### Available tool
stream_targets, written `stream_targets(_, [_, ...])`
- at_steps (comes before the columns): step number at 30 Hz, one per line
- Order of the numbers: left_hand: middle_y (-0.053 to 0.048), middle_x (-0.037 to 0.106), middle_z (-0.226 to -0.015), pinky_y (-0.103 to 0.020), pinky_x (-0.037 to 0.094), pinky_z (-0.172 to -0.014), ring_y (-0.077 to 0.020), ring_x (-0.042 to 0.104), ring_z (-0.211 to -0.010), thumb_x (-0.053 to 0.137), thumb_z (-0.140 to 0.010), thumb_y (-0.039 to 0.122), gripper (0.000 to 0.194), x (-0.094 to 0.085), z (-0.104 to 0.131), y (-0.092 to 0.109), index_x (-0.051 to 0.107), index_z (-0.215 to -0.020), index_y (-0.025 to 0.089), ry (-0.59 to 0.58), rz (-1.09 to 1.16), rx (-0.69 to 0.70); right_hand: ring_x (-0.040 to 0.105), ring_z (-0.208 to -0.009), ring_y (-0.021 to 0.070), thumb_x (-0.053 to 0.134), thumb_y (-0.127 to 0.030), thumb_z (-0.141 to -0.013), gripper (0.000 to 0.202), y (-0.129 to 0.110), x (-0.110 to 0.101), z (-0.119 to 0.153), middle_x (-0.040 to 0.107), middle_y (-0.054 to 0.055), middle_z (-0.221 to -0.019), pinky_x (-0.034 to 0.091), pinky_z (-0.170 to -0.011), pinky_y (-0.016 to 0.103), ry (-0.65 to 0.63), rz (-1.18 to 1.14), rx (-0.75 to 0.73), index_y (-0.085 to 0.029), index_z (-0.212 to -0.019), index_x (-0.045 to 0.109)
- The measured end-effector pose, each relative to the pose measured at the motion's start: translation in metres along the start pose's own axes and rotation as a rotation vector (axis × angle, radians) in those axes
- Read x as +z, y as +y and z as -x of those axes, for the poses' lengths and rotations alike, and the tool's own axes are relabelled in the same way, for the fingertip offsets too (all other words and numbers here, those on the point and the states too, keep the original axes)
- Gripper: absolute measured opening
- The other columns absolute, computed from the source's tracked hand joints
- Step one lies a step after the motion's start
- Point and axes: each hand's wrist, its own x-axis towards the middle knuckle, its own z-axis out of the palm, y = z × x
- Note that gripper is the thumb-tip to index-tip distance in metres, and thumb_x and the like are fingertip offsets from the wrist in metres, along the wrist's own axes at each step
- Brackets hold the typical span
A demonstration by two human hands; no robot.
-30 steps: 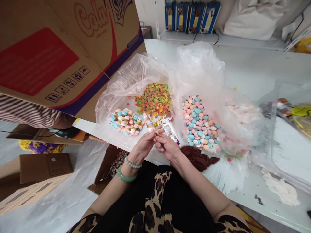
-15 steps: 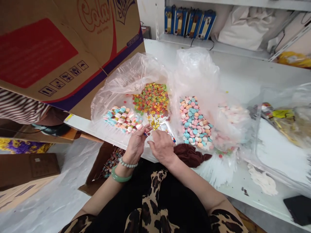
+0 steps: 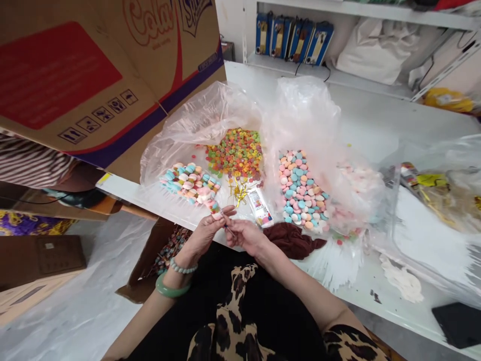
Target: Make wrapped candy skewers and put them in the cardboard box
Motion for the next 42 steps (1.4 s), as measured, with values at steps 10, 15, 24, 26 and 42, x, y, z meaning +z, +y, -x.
stream_targets(10, [0.001,0.051,-0.048,-0.027,0.029,-0.049,-0.0113,0.04,-0.042,0.07,-0.074,0.051,0.037,0.01,-0.009,-0.031,0.063,-0.06,0.018,0.153,-0.189,-0.154,0.056,-0.05,0.0139,0.073,-0.037,-0.067,0.028,-0.019,0.016,-0.038,0.065,0.0,-0.062,0.044,-0.047,0.025,0.415,-0.289,-0.057,-0.02,-0.082,0.056])
stream_targets(15, [-0.002,0.05,-0.061,-0.031,0.035,-0.068,-0.0176,0.044,-0.062,0.067,-0.08,0.031,0.022,-0.007,-0.015,-0.025,0.059,-0.062,0.022,0.269,-0.635,0.308,0.061,-0.063,0.0169,0.065,-0.049,-0.075,0.031,-0.032,-0.008,-0.052,0.064,0.002,-0.065,0.05,-0.061,0.03,0.345,-0.078,-0.086,-0.019,-0.078,0.06])
stream_targets(24, [0.004,0.039,-0.051,-0.025,0.024,-0.051,-0.0111,0.033,-0.05,0.063,-0.08,0.041,0.031,-0.02,-0.033,-0.009,0.054,-0.06,0.02,0.442,-0.194,0.101,0.053,-0.088,0.0226,0.048,-0.006,-0.081,0.021,-0.052,-0.082,-0.105,0.061,0.011,-0.089,0.041,-0.075,0.033,0.542,1.544,-0.338,-0.018,-0.077,0.066])
stream_targets(26, [0.005,0.037,-0.048,-0.025,0.019,-0.046,-0.0091,0.029,-0.045,0.065,-0.077,0.041,0.03,-0.018,-0.035,-0.008,0.054,-0.059,0.02,0.44,-0.099,0.034,0.051,-0.088,0.0234,0.048,-0.007,-0.082,0.021,-0.049,-0.083,-0.11,0.061,0.012,-0.088,0.04,-0.075,0.034,0.521,1.686,-0.355,-0.018,-0.077,0.065])
stream_targets(42, [0.006,0.041,-0.045,-0.023,0.019,-0.043,-0.0045,0.031,-0.04,0.071,-0.065,0.035,0.032,0.023,-0.039,-0.005,0.048,-0.051,0.018,0.37,0.047,-0.058,0.065,-0.084,0.0187,0.053,-0.025,-0.087,0.021,-0.032,-0.003,-0.037,0.071,0.002,-0.085,0.05,-0.08,0.033,0.338,0.737,-0.606,-0.025,-0.084,0.073])
